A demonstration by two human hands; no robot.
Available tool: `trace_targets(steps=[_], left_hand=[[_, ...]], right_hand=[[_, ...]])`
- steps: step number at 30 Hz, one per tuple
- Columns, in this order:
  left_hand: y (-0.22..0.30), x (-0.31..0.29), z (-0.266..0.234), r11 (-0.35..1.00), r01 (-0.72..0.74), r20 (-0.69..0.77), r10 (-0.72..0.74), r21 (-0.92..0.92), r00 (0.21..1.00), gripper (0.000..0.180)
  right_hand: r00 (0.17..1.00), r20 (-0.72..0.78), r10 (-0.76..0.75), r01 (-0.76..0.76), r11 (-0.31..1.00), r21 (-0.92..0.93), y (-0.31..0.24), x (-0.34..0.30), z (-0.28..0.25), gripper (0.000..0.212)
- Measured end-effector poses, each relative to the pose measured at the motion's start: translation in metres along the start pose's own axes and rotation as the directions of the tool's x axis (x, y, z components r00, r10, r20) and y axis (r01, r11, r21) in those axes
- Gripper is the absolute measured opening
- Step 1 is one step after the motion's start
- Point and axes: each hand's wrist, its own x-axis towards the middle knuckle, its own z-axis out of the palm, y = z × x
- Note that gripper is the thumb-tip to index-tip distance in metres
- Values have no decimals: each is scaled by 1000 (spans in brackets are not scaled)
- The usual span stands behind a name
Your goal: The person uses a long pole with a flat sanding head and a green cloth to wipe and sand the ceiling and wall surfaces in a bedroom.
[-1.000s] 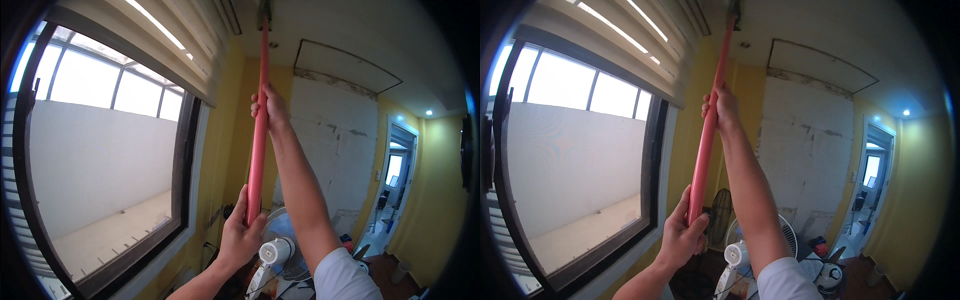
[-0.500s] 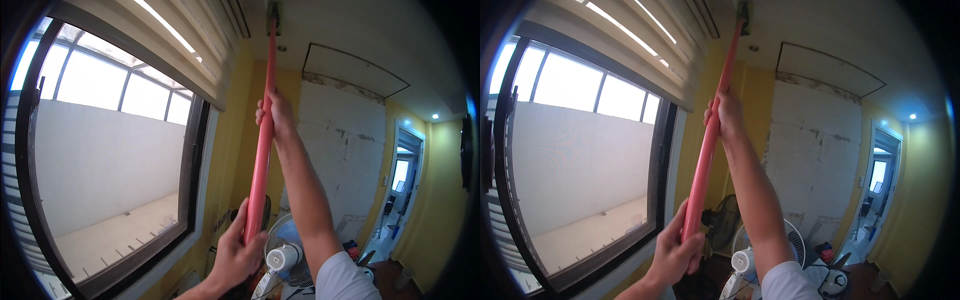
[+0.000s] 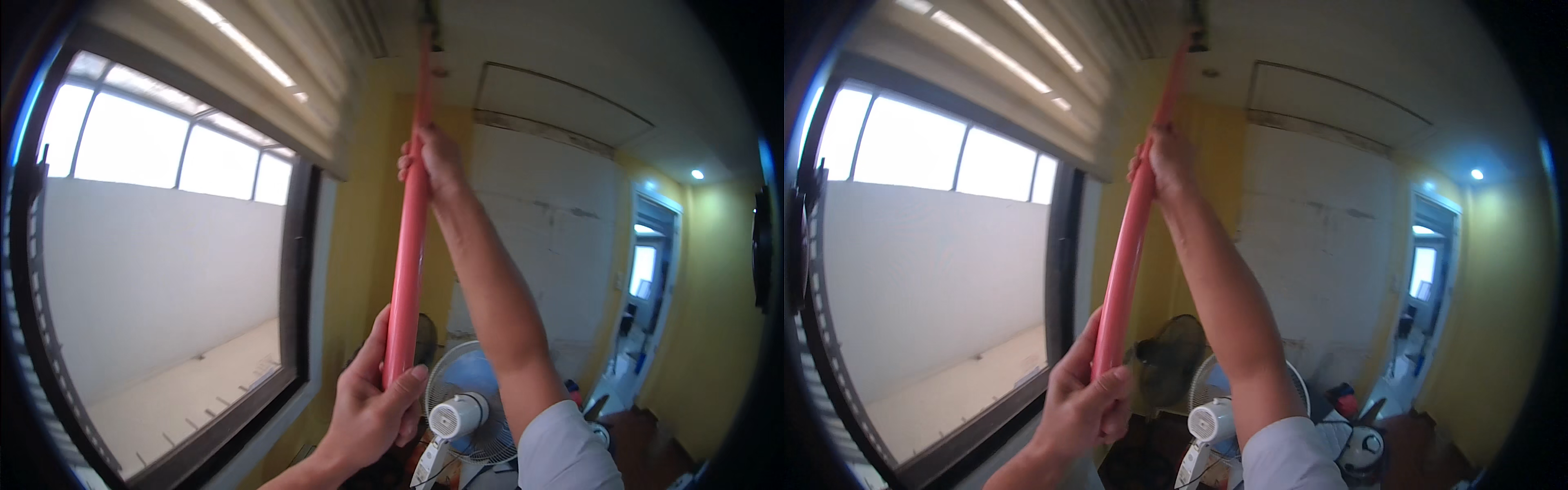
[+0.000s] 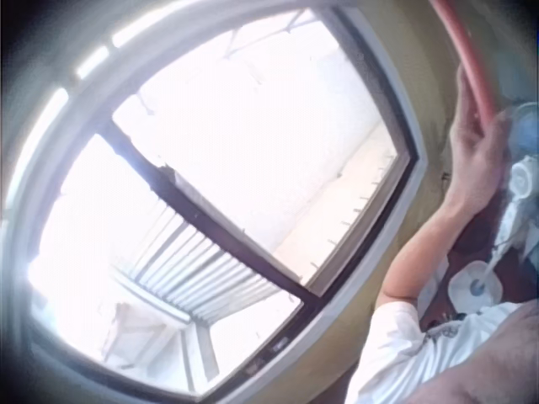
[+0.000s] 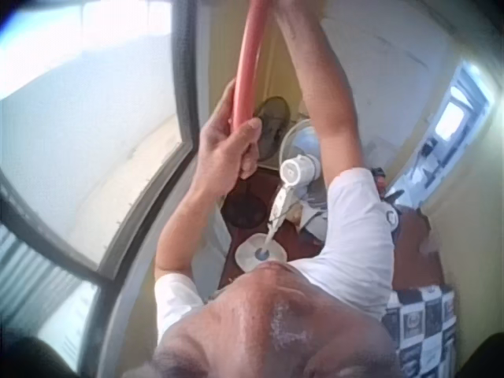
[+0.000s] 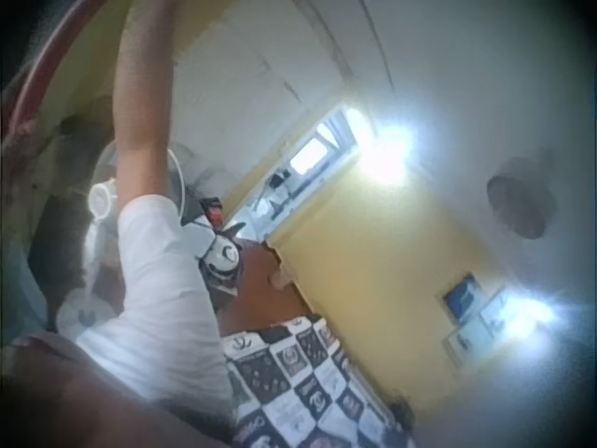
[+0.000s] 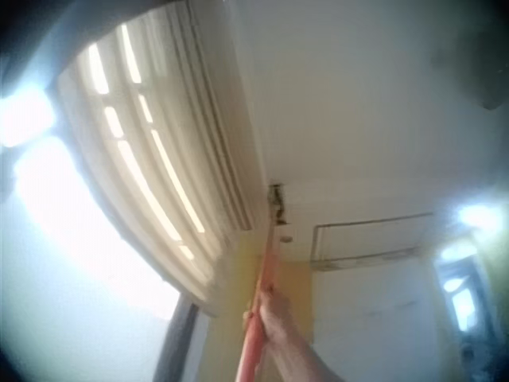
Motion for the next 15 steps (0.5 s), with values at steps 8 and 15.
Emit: trace_targets(steps=[8,15], left_hand=[[-67,16,66,993,14,183,8,-119,983,74],[-107,25,120,958,134,316,-49,-252,947,72]], right_hand=[[997,-79,21,-39,972,-231,-46,-34,-71,38],[978,-193,-79,-1,923,-385,-90,-49,-135,37]])
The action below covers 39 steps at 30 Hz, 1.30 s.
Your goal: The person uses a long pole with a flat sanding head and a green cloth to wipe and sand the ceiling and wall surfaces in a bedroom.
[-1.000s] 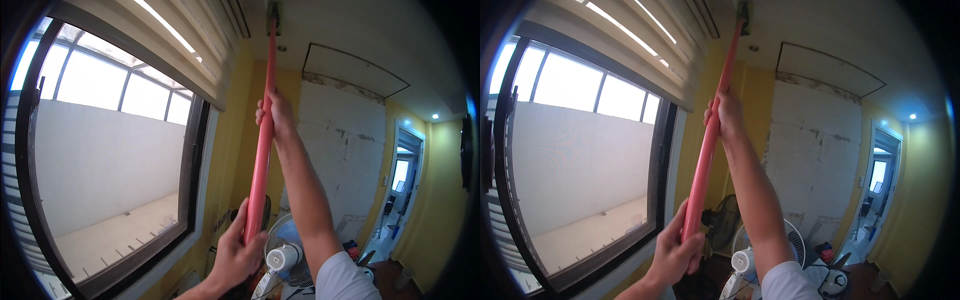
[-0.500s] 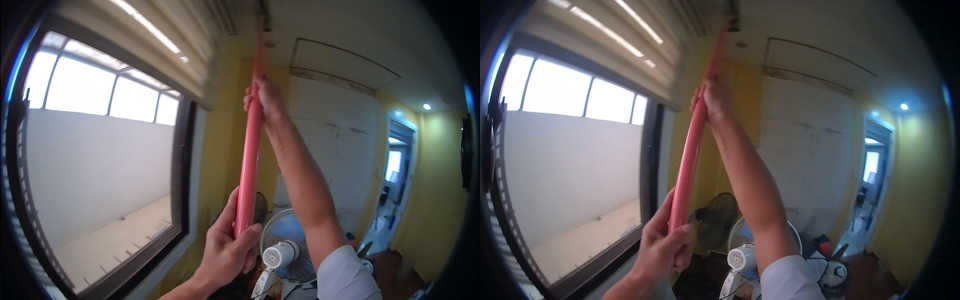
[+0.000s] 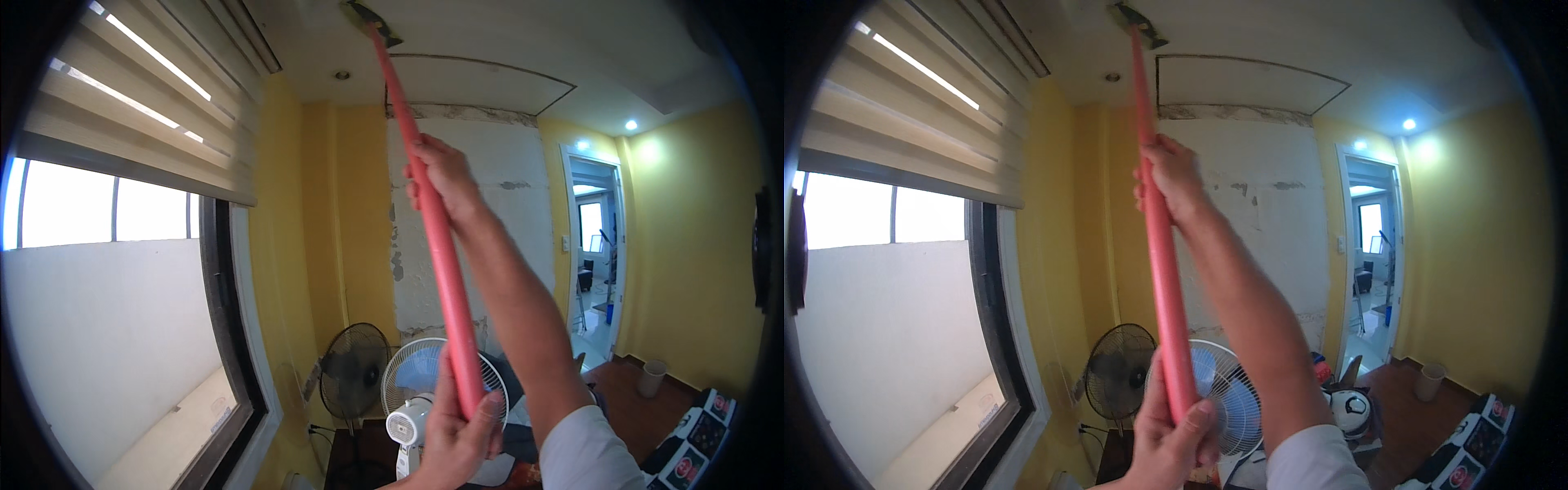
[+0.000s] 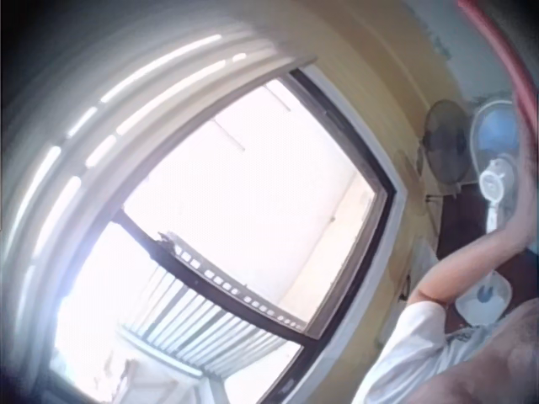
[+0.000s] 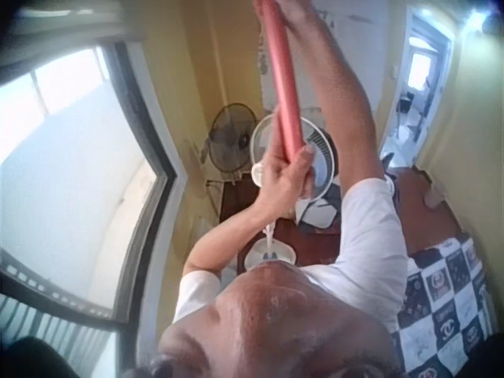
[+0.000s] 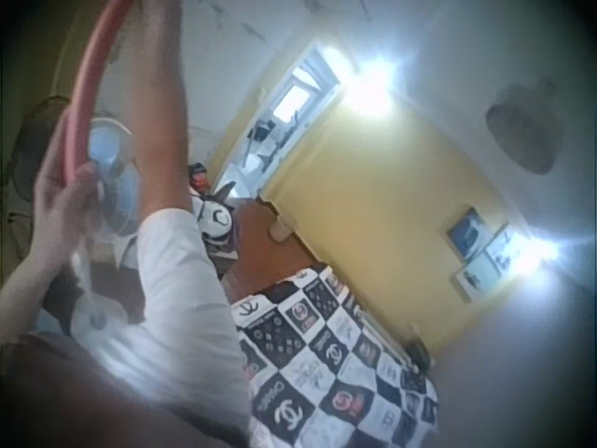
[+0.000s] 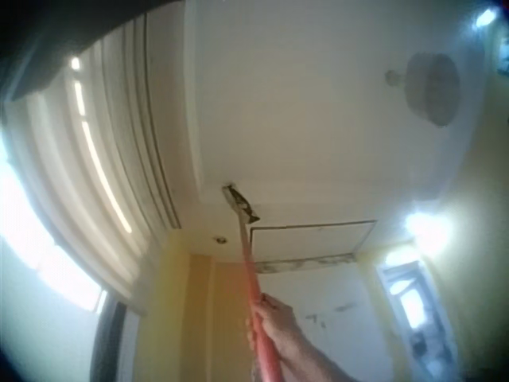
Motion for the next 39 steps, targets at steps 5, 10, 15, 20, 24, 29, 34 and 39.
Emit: trace_targets(steps=[5,10,15,20,24,29,34,39], left_hand=[[-54,46,50,997,24,74,-19,-75,997,64],[-108,114,116,909,168,110,-136,-382,985,50],[-157,180,154,894,335,234,-272,-298,933,22],[-166,253,158,906,295,250,-223,-303,942,8],[-223,287,207,936,250,220,-198,-247,955,7],[-279,318,238,939,212,137,-180,-272,974,13],[-334,323,230,967,218,134,-200,-134,971,19],[-361,317,203,952,275,147,-255,-137,956,14]], right_hand=[[997,-43,-71,49,920,-388,-24,12,-66,44],[967,-12,-255,131,538,-833,-54,26,-131,45],[907,207,-367,299,215,-929,-60,61,-226,53],[974,97,-207,146,240,-960,-50,1,-269,60],[943,-37,-331,-12,78,-997,-34,-8,-335,52],[953,-186,-241,-157,134,-978,-38,-8,-385,46],[931,-206,-303,-194,68,-979,-1,-17,-433,46],[901,-296,-317,-272,116,-955,34,-31,-444,48]])
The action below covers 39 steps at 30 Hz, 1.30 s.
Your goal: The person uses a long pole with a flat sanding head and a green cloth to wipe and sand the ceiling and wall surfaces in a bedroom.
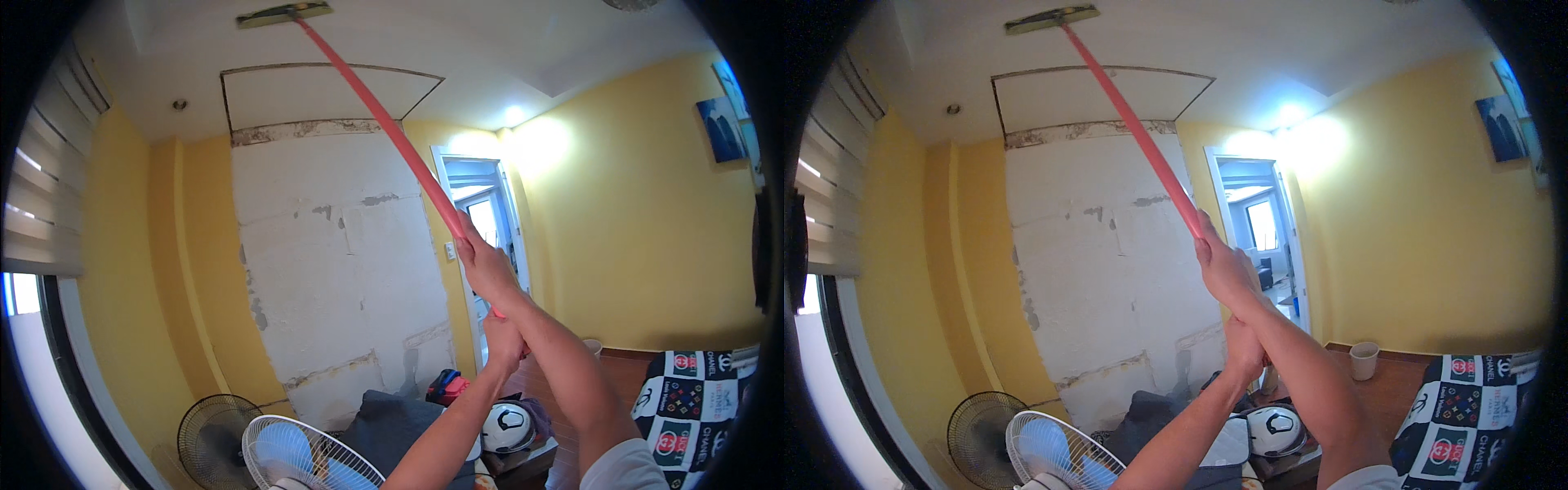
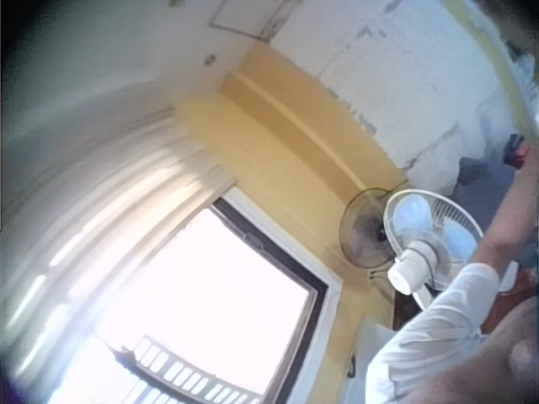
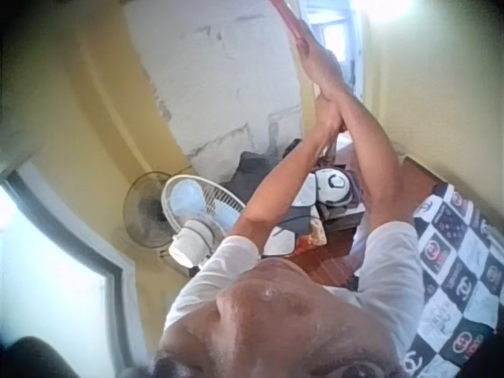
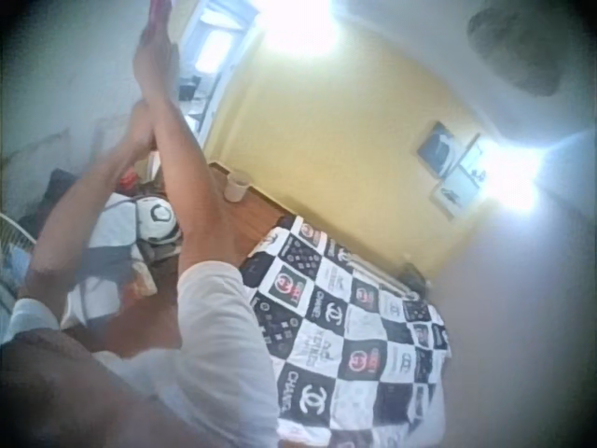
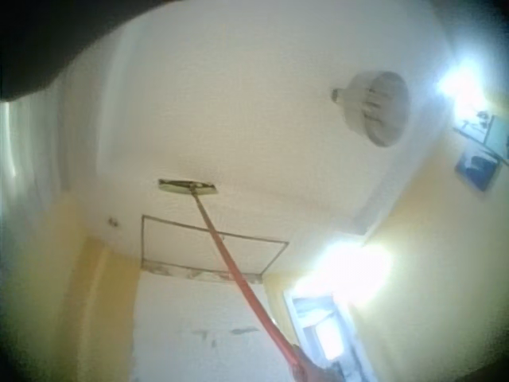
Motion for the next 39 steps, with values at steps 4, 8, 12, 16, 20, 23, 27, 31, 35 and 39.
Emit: trace_targets(steps=[4,8,12,16,20,23,27,31,35,39], left_hand=[[-3,4,-21,997,60,14,-61,58,998,12],[12,-1,-54,980,139,6,-141,143,990,12],[47,-28,-76,985,151,46,-155,82,987,19],[58,-28,-76,983,156,79,-164,100,983,20],[67,-26,-77,980,163,60,-171,112,984,22],[63,-27,-80,981,171,79,-179,96,981,23],[55,-28,-88,983,157,104,-167,98,980,25],[27,-8,-84,982,110,71,-121,151,990,23],[-6,10,-79,975,69,64,-84,209,994,22],[-45,36,-70,962,68,34,-80,265,996,21]], right_hand=[[998,-36,47,-47,999,18,13,-1,24,50],[986,94,141,-161,949,272,-8,-7,35,53],[996,90,23,-61,895,442,-31,19,39,57],[990,-27,139,-128,959,253,-39,76,53,61],[992,-118,-34,46,994,103,-36,113,55,63],[999,-47,5,11,947,321,-39,129,57,61],[995,-99,-4,16,992,125,-30,148,67,59],[984,-176,3,-19,996,-88,-7,155,81,57],[982,-189,-12,4,999,-39,27,154,86,56],[996,-82,21,-13,995,96,66,150,79,58]])
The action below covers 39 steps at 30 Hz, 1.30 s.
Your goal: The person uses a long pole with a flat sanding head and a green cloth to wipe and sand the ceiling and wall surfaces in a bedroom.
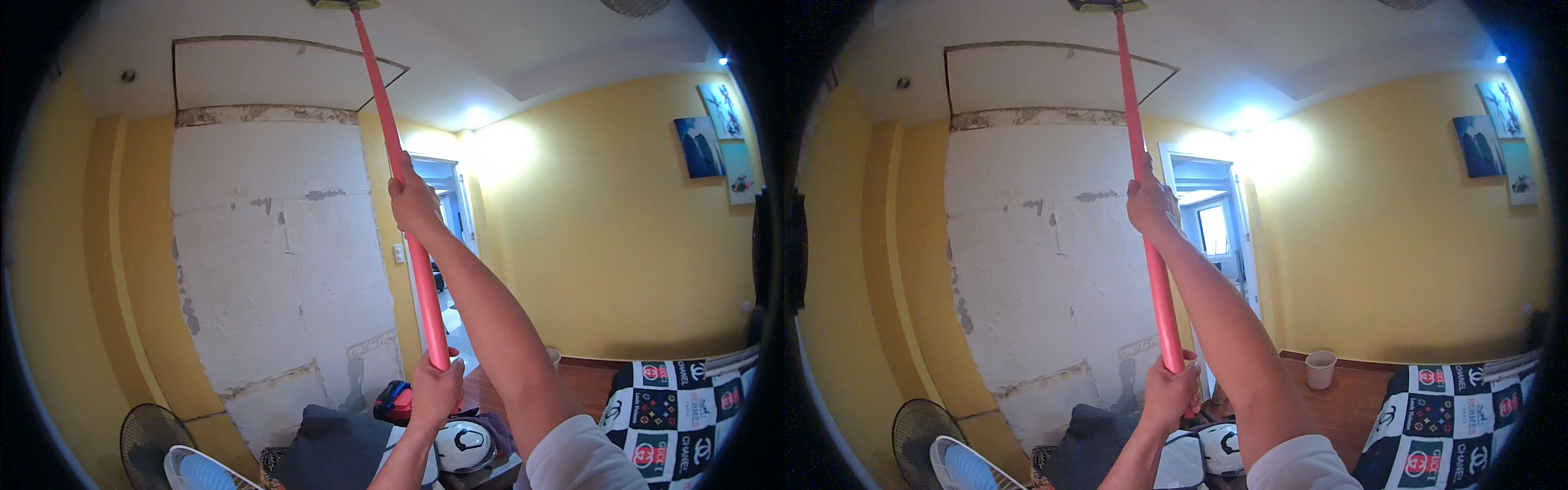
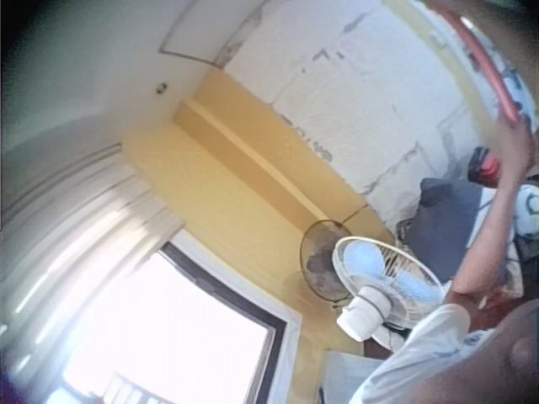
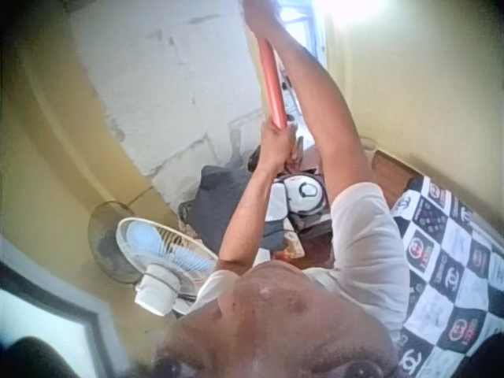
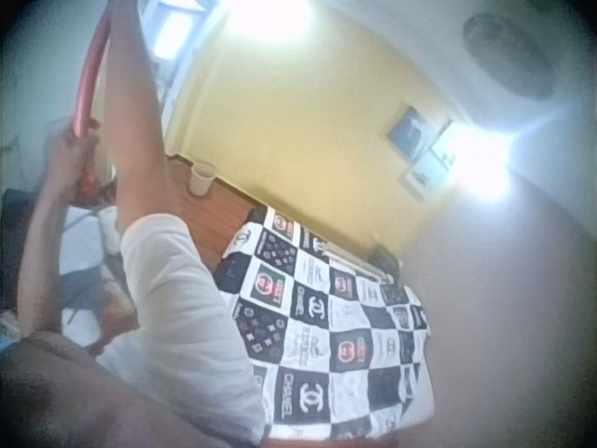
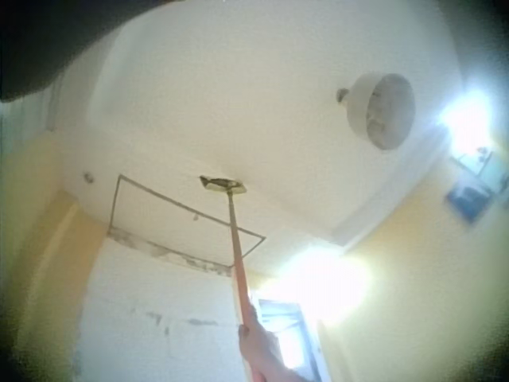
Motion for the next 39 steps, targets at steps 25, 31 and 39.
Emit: trace_targets(steps=[25,31,39], left_hand=[[20,67,65,996,79,34,-80,42,996,27],[25,53,65,999,-13,-31,12,-30,999,26],[7,79,50,933,-173,-49,166,-316,985,18]], right_hand=[[998,48,30,-45,932,358,89,67,-62,62],[982,-2,-187,181,944,275,45,82,-42,62],[956,11,-293,282,928,243,6,87,-7,53]])
